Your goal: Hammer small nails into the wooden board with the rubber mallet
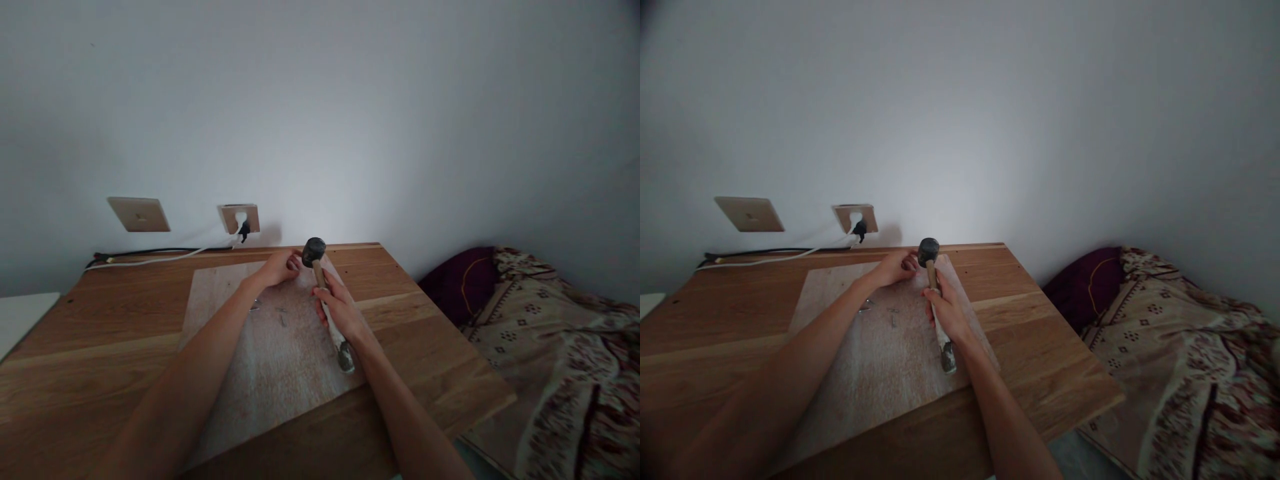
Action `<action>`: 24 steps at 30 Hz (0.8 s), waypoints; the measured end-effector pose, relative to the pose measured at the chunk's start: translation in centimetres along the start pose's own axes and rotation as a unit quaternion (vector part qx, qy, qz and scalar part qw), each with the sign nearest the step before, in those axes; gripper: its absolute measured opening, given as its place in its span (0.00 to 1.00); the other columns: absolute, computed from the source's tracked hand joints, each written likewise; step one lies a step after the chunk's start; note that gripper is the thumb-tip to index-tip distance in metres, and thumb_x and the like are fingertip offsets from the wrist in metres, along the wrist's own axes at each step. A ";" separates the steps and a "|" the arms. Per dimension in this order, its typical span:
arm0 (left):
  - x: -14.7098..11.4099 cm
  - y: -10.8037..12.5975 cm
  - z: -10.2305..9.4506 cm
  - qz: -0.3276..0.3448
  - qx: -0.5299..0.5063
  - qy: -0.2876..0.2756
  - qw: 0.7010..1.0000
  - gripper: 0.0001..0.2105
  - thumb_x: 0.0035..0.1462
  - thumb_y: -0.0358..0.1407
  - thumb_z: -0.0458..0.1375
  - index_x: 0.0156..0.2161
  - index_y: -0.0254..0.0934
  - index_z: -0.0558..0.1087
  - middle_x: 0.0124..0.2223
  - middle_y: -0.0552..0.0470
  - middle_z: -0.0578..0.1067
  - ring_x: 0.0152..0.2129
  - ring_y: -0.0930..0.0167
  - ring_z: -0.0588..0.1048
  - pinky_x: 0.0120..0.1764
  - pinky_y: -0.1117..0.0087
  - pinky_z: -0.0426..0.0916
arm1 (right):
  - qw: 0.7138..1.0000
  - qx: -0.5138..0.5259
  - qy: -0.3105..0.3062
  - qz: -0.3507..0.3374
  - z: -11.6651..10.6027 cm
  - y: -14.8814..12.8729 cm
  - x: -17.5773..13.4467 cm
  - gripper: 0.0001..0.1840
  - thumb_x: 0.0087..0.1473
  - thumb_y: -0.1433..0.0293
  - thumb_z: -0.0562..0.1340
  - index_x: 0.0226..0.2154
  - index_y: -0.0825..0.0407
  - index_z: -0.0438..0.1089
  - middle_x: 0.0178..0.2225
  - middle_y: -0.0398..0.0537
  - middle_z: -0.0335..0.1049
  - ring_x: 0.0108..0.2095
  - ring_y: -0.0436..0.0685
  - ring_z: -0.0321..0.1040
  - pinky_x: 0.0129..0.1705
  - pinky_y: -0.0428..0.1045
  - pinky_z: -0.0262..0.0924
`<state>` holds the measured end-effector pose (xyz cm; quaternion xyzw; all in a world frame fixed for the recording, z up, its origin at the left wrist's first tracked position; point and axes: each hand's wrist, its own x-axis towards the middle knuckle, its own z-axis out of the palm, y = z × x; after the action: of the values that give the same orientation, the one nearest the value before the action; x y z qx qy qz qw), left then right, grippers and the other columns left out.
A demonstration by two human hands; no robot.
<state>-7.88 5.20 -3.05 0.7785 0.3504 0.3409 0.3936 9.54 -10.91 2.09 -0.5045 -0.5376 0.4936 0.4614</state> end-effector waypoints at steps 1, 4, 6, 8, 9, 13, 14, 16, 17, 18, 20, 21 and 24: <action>0.0 0.0 0.0 0.000 0.000 0.000 1.000 0.24 0.46 0.27 0.66 0.52 0.33 0.74 0.36 0.49 0.81 0.30 0.70 0.79 0.35 0.70 0.73 | 1.000 -0.006 -0.001 -0.001 0.1 -0.1 -0.1 0.32 0.54 0.62 0.60 0.62 0.48 0.63 0.28 0.40 0.67 0.16 0.49 0.57 0.13 0.45 0.54; 0.0 0.3 -0.2 -0.004 0.008 -0.005 1.000 0.27 0.46 0.29 0.67 0.55 0.33 0.73 0.36 0.49 0.82 0.32 0.67 0.80 0.38 0.68 0.73 | 1.000 -0.018 -0.003 0.000 0.2 -0.3 -0.3 0.33 0.54 0.63 0.59 0.62 0.48 0.62 0.29 0.41 0.68 0.16 0.49 0.58 0.13 0.45 0.54; 0.0 0.7 -0.3 -0.003 0.027 -0.009 1.000 0.28 0.45 0.28 0.67 0.55 0.33 0.73 0.37 0.49 0.82 0.32 0.66 0.80 0.37 0.68 0.73 | 1.000 -0.023 -0.011 0.015 0.2 -0.3 -0.4 0.34 0.53 0.64 0.59 0.63 0.48 0.63 0.29 0.41 0.69 0.16 0.49 0.59 0.13 0.45 0.54; -0.1 1.1 -0.5 -0.001 0.052 -0.014 0.999 0.28 0.44 0.28 0.66 0.55 0.33 0.73 0.39 0.49 0.81 0.31 0.67 0.79 0.36 0.69 0.72 | 0.999 -0.019 -0.016 0.025 0.1 -0.2 -0.4 0.35 0.52 0.64 0.60 0.63 0.48 0.63 0.29 0.41 0.69 0.16 0.50 0.59 0.13 0.45 0.54; -0.1 1.3 -0.7 -0.002 0.064 -0.015 0.998 0.28 0.44 0.28 0.65 0.54 0.33 0.74 0.40 0.48 0.81 0.31 0.68 0.78 0.35 0.70 0.71 | 1.000 -0.014 -0.015 0.024 0.1 -0.2 -0.3 0.35 0.52 0.63 0.60 0.63 0.49 0.63 0.28 0.41 0.69 0.16 0.50 0.58 0.13 0.45 0.54; -0.3 2.2 -2.2 -0.004 0.134 -0.028 0.991 0.20 0.45 0.31 0.64 0.46 0.35 0.76 0.38 0.50 0.78 0.31 0.68 0.76 0.33 0.71 0.69 | 1.000 -0.007 -0.012 0.020 0.1 0.1 -0.3 0.37 0.52 0.63 0.60 0.65 0.51 0.61 0.21 0.36 0.63 0.15 0.51 0.56 0.13 0.45 0.54; -0.3 2.5 -2.6 -0.003 0.161 -0.053 0.986 0.16 0.45 0.32 0.63 0.43 0.35 0.76 0.35 0.51 0.78 0.30 0.68 0.76 0.32 0.71 0.68 | 1.000 -0.008 -0.015 0.021 0.1 0.1 -0.3 0.36 0.52 0.63 0.60 0.64 0.52 0.62 0.20 0.35 0.62 0.15 0.52 0.56 0.13 0.45 0.53; -0.5 3.2 -3.5 -0.009 0.218 -0.127 0.968 0.10 0.45 0.34 0.63 0.36 0.37 0.77 0.32 0.52 0.77 0.27 0.68 0.74 0.29 0.71 0.65 | 1.000 -0.005 -0.018 0.021 0.2 0.3 -0.2 0.35 0.52 0.63 0.60 0.63 0.52 0.63 0.18 0.34 0.60 0.15 0.52 0.56 0.13 0.45 0.53; -0.6 3.6 -3.9 -0.020 0.248 -0.162 0.955 0.08 0.44 0.34 0.64 0.33 0.37 0.77 0.30 0.52 0.78 0.26 0.68 0.73 0.28 0.71 0.64 | 1.000 -0.002 -0.016 0.018 0.2 0.4 -0.2 0.35 0.52 0.63 0.60 0.63 0.52 0.63 0.18 0.34 0.60 0.15 0.51 0.56 0.13 0.45 0.53; -0.7 4.0 -4.1 -0.035 0.275 -0.191 0.942 0.07 0.43 0.34 0.64 0.32 0.38 0.77 0.30 0.52 0.78 0.26 0.68 0.73 0.28 0.71 0.64 | 1.000 0.001 -0.012 0.015 0.2 0.5 -0.2 0.35 0.53 0.63 0.61 0.63 0.52 0.63 0.19 0.34 0.60 0.15 0.51 0.56 0.13 0.45 0.53; -0.8 4.7 -4.3 -0.064 0.319 -0.226 0.918 0.07 0.42 0.33 0.65 0.31 0.38 0.78 0.30 0.52 0.79 0.27 0.68 0.74 0.29 0.70 0.64 | 1.000 0.005 -0.008 0.011 0.2 0.7 -0.1 0.35 0.53 0.64 0.61 0.63 0.52 0.62 0.20 0.34 0.62 0.15 0.50 0.56 0.14 0.45 0.54; -0.9 4.9 -4.3 -0.076 0.335 -0.236 0.909 0.07 0.42 0.33 0.65 0.31 0.38 0.79 0.31 0.52 0.80 0.28 0.67 0.74 0.30 0.70 0.64 | 1.000 0.006 -0.008 0.011 0.1 0.7 -0.1 0.35 0.54 0.64 0.61 0.64 0.51 0.62 0.19 0.35 0.62 0.15 0.50 0.56 0.14 0.45 0.53; -0.9 5.2 -4.1 -0.095 0.347 -0.237 0.902 0.09 0.43 0.32 0.63 0.33 0.37 0.80 0.33 0.50 0.81 0.30 0.65 0.76 0.32 0.69 0.66 | 1.000 0.010 -0.013 0.014 0.1 0.9 0.0 0.36 0.55 0.64 0.61 0.65 0.51 0.60 0.19 0.34 0.61 0.15 0.50 0.55 0.15 0.45 0.52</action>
<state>-10.19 3.68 3.07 0.8866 0.4152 -0.0361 0.2008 9.56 -10.91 1.20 -0.5011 -0.5315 0.5120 0.4519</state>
